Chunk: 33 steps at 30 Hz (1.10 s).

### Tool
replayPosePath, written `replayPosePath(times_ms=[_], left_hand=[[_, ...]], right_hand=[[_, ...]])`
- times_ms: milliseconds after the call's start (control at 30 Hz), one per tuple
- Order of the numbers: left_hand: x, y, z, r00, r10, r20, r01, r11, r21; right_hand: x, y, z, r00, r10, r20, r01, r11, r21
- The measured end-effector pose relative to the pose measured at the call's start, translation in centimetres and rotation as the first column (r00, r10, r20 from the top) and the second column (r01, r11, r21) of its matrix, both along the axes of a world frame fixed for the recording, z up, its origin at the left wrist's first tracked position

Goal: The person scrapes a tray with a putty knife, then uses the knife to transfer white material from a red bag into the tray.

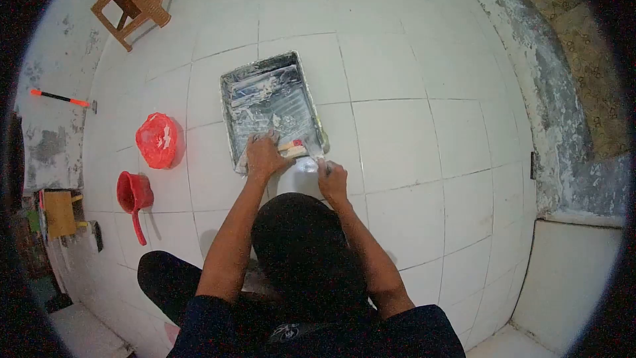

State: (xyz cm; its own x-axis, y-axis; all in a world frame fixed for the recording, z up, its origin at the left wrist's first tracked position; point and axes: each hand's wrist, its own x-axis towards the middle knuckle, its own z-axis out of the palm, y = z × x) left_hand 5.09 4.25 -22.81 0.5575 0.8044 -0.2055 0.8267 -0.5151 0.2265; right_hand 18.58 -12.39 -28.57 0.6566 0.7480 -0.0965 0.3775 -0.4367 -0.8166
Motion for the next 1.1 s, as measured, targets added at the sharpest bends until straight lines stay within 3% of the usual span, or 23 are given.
replayPosePath(times_ms=[133,200,333,400,467,567,633,700,767,867,933,967,1033,1100], left_hand=[[-0.2,0.1,-0.1,1.0,-0.005,-0.012,0.005,1.0,-0.01],[0.0,0.2,0.0,0.999,0.013,-0.041,-0.015,0.999,-0.051],[-0.1,-0.2,0.7,0.999,0.046,-0.013,-0.047,0.995,-0.083],[-0.5,-0.4,0.1,0.986,-0.03,0.162,0.017,0.996,0.082],[-0.4,-0.3,0.1,0.991,-0.02,0.133,0.01,0.997,0.074],[-0.1,-0.2,1.1,0.997,0.028,0.068,-0.027,1.0,-0.015],[0.0,0.2,0.8,0.998,0.047,0.042,-0.044,0.996,-0.072],[-0.7,-0.1,-1.6,0.993,-0.068,0.101,0.052,0.987,0.151],[-0.5,-0.2,-1.2,0.994,-0.065,0.083,0.053,0.989,0.14],[-0.4,0.1,-0.1,0.998,-0.026,0.053,0.022,0.997,0.079],[-0.5,-0.7,0.2,0.999,-0.01,0.044,0.009,1.0,0.023],[-0.3,-0.5,0.5,0.999,-0.009,0.053,0.009,1.0,-0.003],[-0.1,-0.2,0.5,0.998,-0.01,0.067,0.011,1.0,-0.021],[-0.4,-0.3,-0.4,0.998,-0.034,0.043,0.031,0.997,0.073]], right_hand=[[-0.2,-4.7,-0.2,0.999,0.015,0.042,-0.017,0.999,0.034],[0.1,-6.5,0.9,0.995,-0.056,-0.081,0.052,0.998,-0.044],[1.6,-1.7,1.6,0.995,-0.038,-0.094,0.044,0.997,0.057],[1.0,2.1,1.7,0.998,-0.033,-0.048,0.04,0.988,0.151],[0.6,3.2,0.6,1.0,-0.027,-0.006,0.027,0.971,0.236],[-0.2,2.2,-1.5,0.995,-0.085,0.055,0.075,0.984,0.159],[0.0,0.4,0.9,0.999,-0.033,-0.04,0.031,0.998,-0.047],[0.3,-2.2,0.6,0.999,-0.028,-0.02,0.028,0.999,-0.026],[0.5,-5.5,0.4,1.0,-0.021,0.001,0.021,1.0,-0.001],[0.8,-9.0,1.7,0.993,-0.053,-0.105,0.056,0.998,0.026],[1.1,-9.4,5.5,0.956,-0.137,-0.261,0.087,0.977,-0.195],[1.3,-8.8,5.9,0.956,-0.142,-0.257,0.094,0.977,-0.192],[0.9,-6.6,6.5,0.974,-0.062,-0.216,0.074,0.996,0.048],[0.8,-4.3,5.9,0.962,-0.036,-0.271,0.057,0.996,0.071]])
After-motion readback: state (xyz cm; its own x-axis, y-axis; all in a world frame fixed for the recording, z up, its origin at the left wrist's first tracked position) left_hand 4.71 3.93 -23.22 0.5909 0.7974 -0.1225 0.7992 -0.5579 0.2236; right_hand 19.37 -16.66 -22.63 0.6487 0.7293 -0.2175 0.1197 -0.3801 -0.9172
